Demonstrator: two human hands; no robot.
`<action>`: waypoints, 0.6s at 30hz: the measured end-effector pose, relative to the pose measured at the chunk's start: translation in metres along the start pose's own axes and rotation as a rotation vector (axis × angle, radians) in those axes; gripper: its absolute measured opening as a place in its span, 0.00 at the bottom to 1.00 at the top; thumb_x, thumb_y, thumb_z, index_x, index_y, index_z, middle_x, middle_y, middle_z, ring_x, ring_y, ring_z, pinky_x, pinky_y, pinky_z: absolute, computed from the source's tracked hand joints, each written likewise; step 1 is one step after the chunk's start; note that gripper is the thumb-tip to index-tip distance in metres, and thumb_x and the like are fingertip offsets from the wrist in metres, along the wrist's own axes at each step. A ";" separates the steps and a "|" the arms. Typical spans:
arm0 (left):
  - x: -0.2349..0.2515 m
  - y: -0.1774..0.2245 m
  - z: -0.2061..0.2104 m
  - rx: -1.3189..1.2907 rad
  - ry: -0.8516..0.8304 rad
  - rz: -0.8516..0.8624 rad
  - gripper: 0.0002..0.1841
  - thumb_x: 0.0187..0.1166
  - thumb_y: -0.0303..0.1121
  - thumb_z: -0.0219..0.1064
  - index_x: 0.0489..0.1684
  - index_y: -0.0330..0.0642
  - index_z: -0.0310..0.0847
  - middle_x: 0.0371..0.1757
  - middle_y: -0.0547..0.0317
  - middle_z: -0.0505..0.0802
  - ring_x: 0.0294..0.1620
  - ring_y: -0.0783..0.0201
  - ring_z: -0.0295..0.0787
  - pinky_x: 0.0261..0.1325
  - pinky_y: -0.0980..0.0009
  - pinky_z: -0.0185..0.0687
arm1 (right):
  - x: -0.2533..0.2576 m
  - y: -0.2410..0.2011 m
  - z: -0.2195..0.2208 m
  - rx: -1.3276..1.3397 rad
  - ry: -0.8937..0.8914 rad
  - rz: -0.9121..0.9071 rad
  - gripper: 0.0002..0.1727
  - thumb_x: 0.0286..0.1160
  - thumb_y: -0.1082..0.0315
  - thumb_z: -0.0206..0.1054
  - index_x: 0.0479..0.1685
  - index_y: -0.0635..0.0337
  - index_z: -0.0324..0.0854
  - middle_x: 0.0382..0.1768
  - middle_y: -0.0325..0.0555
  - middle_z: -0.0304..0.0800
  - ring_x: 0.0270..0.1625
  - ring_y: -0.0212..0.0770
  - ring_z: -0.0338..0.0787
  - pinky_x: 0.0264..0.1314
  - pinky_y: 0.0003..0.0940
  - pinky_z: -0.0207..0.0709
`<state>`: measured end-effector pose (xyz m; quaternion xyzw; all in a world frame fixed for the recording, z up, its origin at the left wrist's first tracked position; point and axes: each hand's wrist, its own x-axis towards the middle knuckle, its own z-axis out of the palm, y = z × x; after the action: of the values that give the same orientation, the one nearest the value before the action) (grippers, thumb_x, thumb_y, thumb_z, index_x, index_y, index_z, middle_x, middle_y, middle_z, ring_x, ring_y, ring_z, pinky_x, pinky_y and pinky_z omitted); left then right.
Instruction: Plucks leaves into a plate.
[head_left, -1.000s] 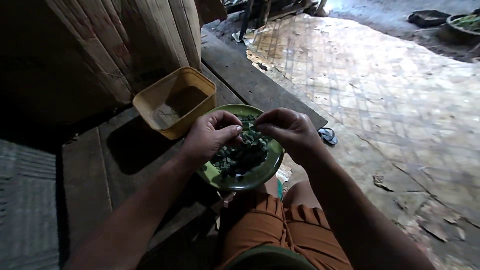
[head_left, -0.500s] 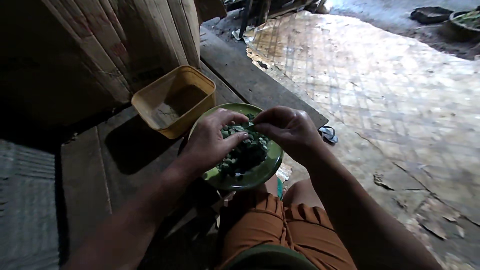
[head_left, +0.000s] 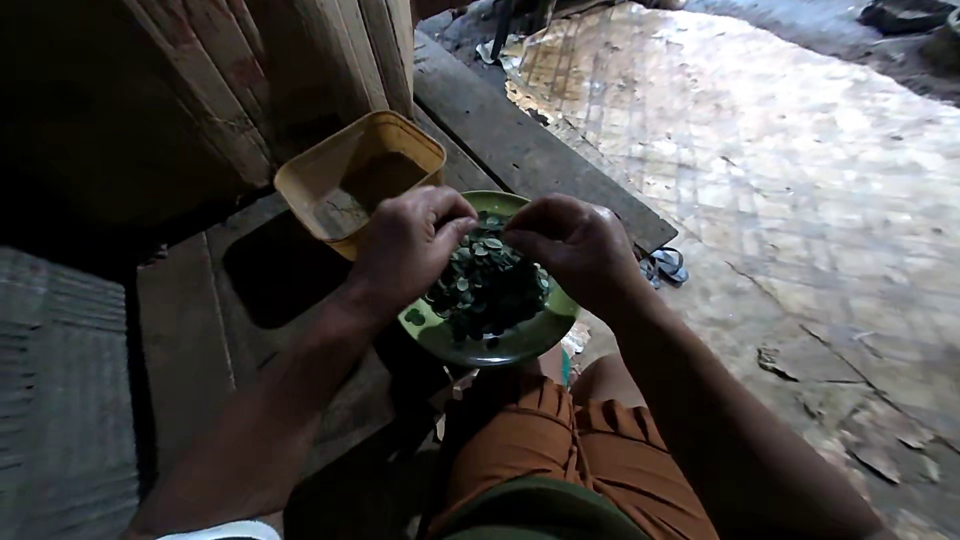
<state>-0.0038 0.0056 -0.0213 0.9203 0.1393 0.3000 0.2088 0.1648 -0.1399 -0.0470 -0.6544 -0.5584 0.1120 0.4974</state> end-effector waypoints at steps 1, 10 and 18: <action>0.002 -0.004 -0.008 0.053 0.023 -0.022 0.08 0.83 0.34 0.67 0.46 0.41 0.91 0.44 0.55 0.94 0.46 0.66 0.91 0.54 0.66 0.85 | 0.000 0.003 0.000 -0.078 0.002 -0.021 0.06 0.78 0.67 0.71 0.48 0.55 0.88 0.39 0.36 0.94 0.39 0.26 0.92 0.46 0.26 0.88; 0.014 -0.045 -0.043 0.454 0.136 -0.209 0.16 0.89 0.34 0.56 0.63 0.41 0.88 0.68 0.45 0.89 0.75 0.42 0.80 0.78 0.41 0.66 | -0.017 -0.027 0.050 -0.440 -0.253 -0.365 0.10 0.77 0.64 0.69 0.50 0.44 0.94 0.65 0.44 0.89 0.71 0.52 0.83 0.73 0.60 0.69; 0.011 -0.027 -0.036 0.256 -0.038 -0.088 0.14 0.87 0.34 0.60 0.61 0.42 0.89 0.62 0.47 0.91 0.68 0.51 0.85 0.73 0.52 0.75 | -0.029 -0.019 0.059 -0.469 -0.424 -0.475 0.12 0.84 0.61 0.61 0.51 0.45 0.92 0.55 0.34 0.94 0.69 0.42 0.87 0.82 0.58 0.65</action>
<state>-0.0206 0.0439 -0.0024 0.9379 0.2129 0.2527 0.1054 0.1015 -0.1355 -0.0717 -0.5653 -0.7950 -0.0041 0.2200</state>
